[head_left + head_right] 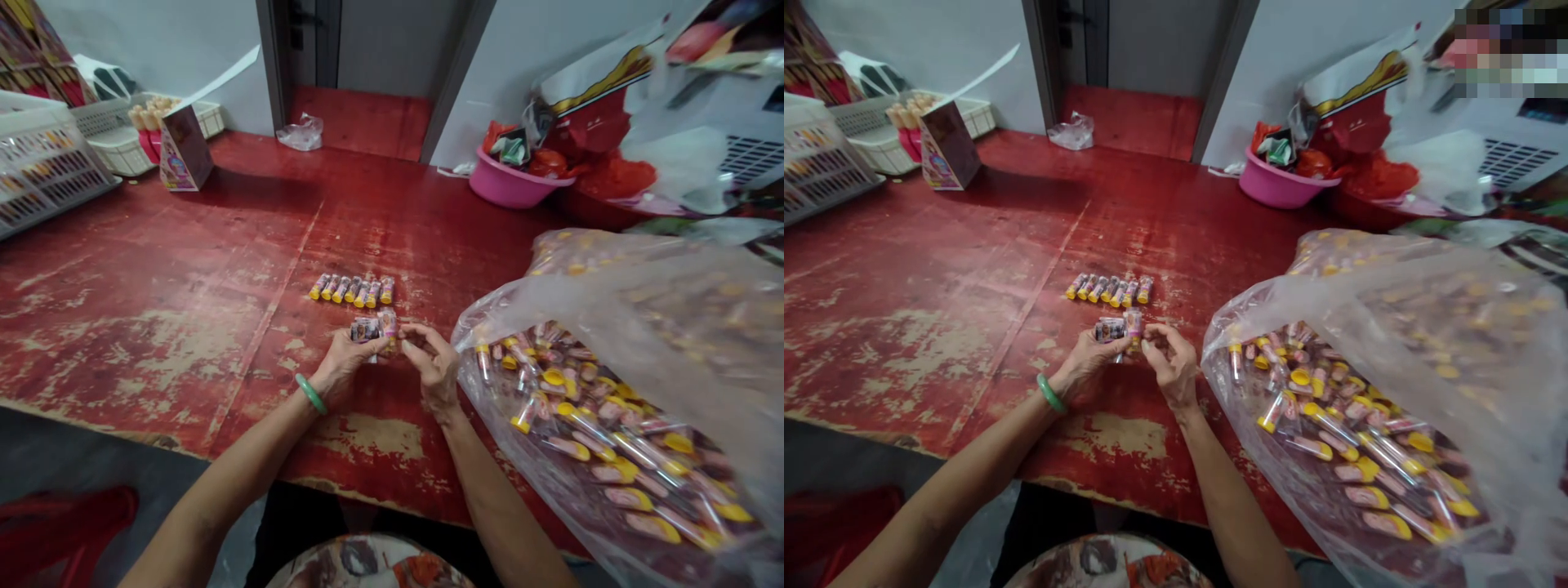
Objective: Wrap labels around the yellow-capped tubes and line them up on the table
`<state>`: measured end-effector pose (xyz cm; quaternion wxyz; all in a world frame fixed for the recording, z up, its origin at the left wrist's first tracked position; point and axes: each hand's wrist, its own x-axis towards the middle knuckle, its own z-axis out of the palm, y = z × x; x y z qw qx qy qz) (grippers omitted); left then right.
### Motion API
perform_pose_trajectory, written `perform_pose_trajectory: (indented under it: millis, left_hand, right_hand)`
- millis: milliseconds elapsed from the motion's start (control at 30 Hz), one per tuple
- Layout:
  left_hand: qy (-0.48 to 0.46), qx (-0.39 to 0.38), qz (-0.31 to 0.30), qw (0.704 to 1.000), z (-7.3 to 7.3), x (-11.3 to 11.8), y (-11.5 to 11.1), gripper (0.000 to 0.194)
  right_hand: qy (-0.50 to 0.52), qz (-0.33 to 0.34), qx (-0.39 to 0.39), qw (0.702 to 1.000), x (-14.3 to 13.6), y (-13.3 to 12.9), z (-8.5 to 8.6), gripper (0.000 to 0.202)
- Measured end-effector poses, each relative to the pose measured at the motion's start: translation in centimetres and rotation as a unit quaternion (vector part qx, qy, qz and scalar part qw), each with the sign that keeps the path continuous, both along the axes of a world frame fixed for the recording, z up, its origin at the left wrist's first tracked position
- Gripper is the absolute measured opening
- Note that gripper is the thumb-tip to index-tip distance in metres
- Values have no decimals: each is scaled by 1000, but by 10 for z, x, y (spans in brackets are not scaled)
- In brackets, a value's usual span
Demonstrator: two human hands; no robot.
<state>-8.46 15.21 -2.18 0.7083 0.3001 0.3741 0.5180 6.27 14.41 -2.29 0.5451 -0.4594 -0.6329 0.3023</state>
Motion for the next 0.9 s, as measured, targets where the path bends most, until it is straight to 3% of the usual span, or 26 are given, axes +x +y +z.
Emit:
perform_pose_trajectory:
  millis: [167, 333, 433, 567, 733, 900]
  left_hand:
    - [56, 39, -22, 997, -3, 3, -2, 44]
    - [49, -51, 32, 997, -3, -1, 4, 37]
    - [43, -75, 61, 994, -2, -6, 10, 29]
    - [30, -98, 61, 993, 0, -9, 14, 19]
    - [7, -128, 89, 988, -6, -10, 18, 18]
    - [-14, -145, 96, 985, -10, -12, 19, 14]
  right_hand:
    - [152, -6, -210, 966, -9, 8, -3, 38]
    - [145, -92, -233, 957, 3, 54, -9, 30]
    - [96, -141, -252, 952, 17, 102, -11, 21]
    - [-14, -139, -306, 942, 16, 149, -16, 25]
    - [-155, -111, -317, 929, -2, 159, -24, 32]
    - [-285, -127, -254, 916, -1, 157, -18, 38]
